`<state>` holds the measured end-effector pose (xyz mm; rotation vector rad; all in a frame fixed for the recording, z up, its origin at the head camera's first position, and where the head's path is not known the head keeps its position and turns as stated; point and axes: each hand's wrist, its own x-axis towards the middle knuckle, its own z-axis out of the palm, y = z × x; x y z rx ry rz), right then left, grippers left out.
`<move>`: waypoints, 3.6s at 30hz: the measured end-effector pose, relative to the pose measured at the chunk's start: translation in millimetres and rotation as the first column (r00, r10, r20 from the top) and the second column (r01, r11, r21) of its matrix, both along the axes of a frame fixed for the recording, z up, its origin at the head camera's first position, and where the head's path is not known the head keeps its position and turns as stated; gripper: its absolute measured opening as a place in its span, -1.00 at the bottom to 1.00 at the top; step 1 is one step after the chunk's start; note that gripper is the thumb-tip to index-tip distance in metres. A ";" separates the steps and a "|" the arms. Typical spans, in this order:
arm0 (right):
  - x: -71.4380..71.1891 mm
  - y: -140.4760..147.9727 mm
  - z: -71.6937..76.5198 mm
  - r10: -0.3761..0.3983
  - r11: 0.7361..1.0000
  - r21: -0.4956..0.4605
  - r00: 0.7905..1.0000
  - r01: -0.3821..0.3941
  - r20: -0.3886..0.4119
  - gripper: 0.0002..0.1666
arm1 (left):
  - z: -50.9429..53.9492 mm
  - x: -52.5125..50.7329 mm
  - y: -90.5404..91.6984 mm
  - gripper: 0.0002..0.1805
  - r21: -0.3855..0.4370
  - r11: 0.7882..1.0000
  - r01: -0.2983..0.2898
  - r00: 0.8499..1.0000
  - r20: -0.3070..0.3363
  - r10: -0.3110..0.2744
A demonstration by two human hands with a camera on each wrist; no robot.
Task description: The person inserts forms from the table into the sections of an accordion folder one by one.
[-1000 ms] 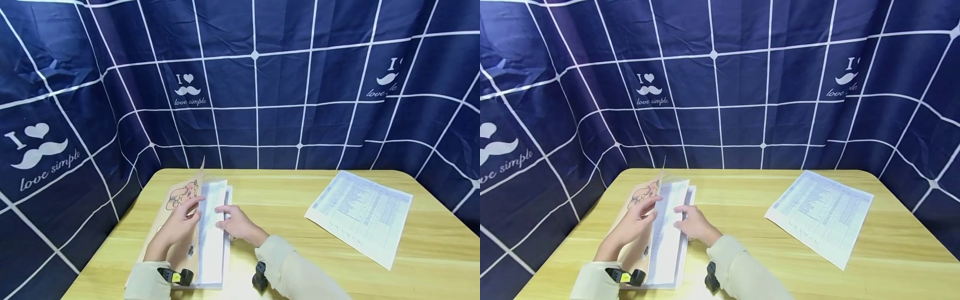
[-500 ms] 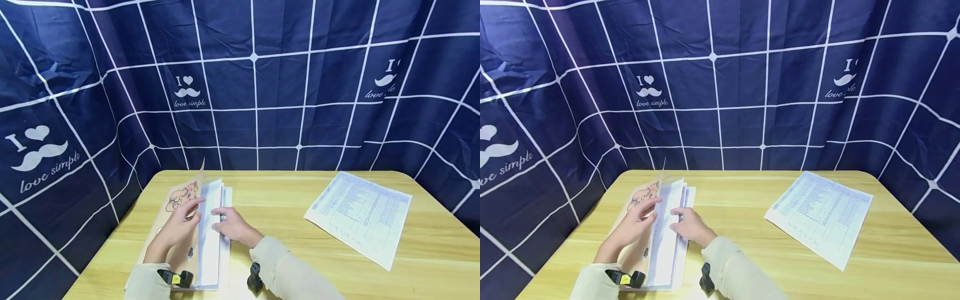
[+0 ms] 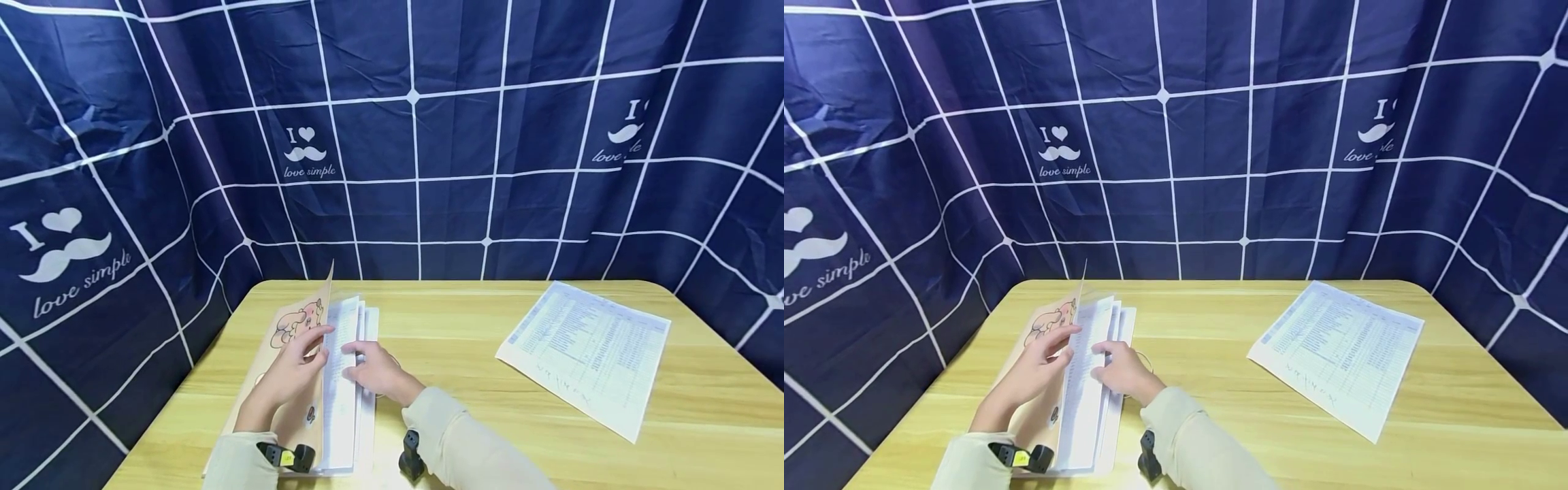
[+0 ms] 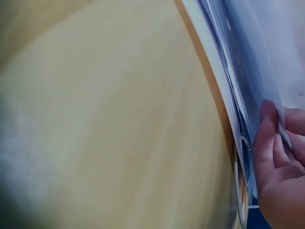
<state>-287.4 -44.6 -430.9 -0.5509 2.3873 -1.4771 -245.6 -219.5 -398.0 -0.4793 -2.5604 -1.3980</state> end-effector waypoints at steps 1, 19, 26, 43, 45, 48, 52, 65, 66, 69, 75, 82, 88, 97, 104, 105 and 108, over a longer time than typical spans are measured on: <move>0.2 0.4 0.2 0.000 1.000 0.001 1.000 0.000 0.002 -0.46 | -0.2 -0.1 0.2 -0.58 0.001 1.000 0.002 1.000 -0.002 -0.002; -11.3 60.5 2.4 0.009 0.998 -0.059 1.000 -0.010 -0.016 -0.44 | -3.4 -1.0 0.0 -0.57 -0.028 1.000 -0.009 1.000 -0.005 0.008; -16.7 101.9 1.2 -0.130 0.991 0.003 0.987 0.131 -0.092 -0.46 | -2.4 1.1 0.2 -0.57 -0.035 0.999 -0.015 1.000 0.011 0.015; -17.3 208.5 8.4 -0.333 0.905 0.170 0.899 0.389 -0.284 -0.52 | -2.2 0.6 1.8 -0.56 -0.036 0.999 -0.040 0.998 0.042 0.041; -17.1 217.2 8.2 -0.343 0.890 0.191 0.884 0.414 -0.318 -0.53 | -2.0 0.9 1.7 -0.56 -0.037 0.999 -0.039 0.998 0.045 0.040; -16.7 229.8 8.2 -0.356 0.864 0.225 0.862 0.450 -0.360 -0.54 | -1.4 1.0 1.1 -0.56 -0.046 0.998 -0.031 0.999 0.038 0.033; -14.1 248.1 10.5 -0.377 0.820 0.289 0.846 0.494 -0.377 -0.53 | -1.3 0.6 1.1 -0.56 -0.055 0.998 -0.026 0.999 0.028 0.028; -1.8 308.4 18.9 -0.434 0.697 0.452 0.829 0.557 -0.353 -0.37 | -3.4 -0.2 2.9 -0.56 -0.055 0.998 -0.030 0.999 0.039 0.032; -1.2 312.3 19.0 -0.437 0.688 0.462 0.827 0.560 -0.352 -0.36 | -3.6 -0.3 3.0 -0.56 -0.054 0.998 -0.029 0.999 0.043 0.032; 0.9 324.0 18.6 -0.443 0.666 0.483 0.822 0.568 -0.358 -0.33 | -3.6 -0.2 3.0 -0.56 -0.056 0.998 -0.027 0.998 0.046 0.029; 7.7 348.4 18.2 -0.470 0.614 0.520 0.804 0.594 -0.364 -0.27 | -2.6 0.8 2.1 -0.56 -0.067 0.998 -0.017 0.999 0.048 0.020; 14.2 379.9 18.1 -0.533 0.585 0.545 0.791 0.601 -0.301 -0.10 | -1.9 0.4 2.2 -0.56 -0.058 0.998 -0.017 0.997 0.068 0.021; 16.2 394.2 15.5 -0.532 0.566 0.568 0.791 0.597 -0.302 0.01 | -3.3 0.1 2.6 -0.56 -0.058 0.998 -0.019 0.998 0.065 0.023; 13.2 395.6 14.4 -0.548 0.572 0.569 0.791 0.591 -0.272 0.01 | -2.6 1.0 2.5 -0.56 -0.063 0.998 -0.024 0.998 0.053 0.028; 12.0 390.4 12.7 -0.546 0.593 0.552 0.797 0.586 -0.260 -0.18 | -3.1 1.4 1.7 -0.56 -0.057 0.998 -0.026 0.998 0.055 0.029; 11.8 389.1 12.4 -0.547 0.595 0.545 0.795 0.590 -0.262 -0.23 | -3.1 1.6 1.6 -0.56 -0.054 0.998 -0.026 0.998 0.055 0.029; 11.4 385.8 10.5 -0.554 0.603 0.522 0.787 0.604 -0.271 -0.34 | -3.7 1.8 1.4 -0.55 -0.053 0.998 -0.027 0.998 0.054 0.030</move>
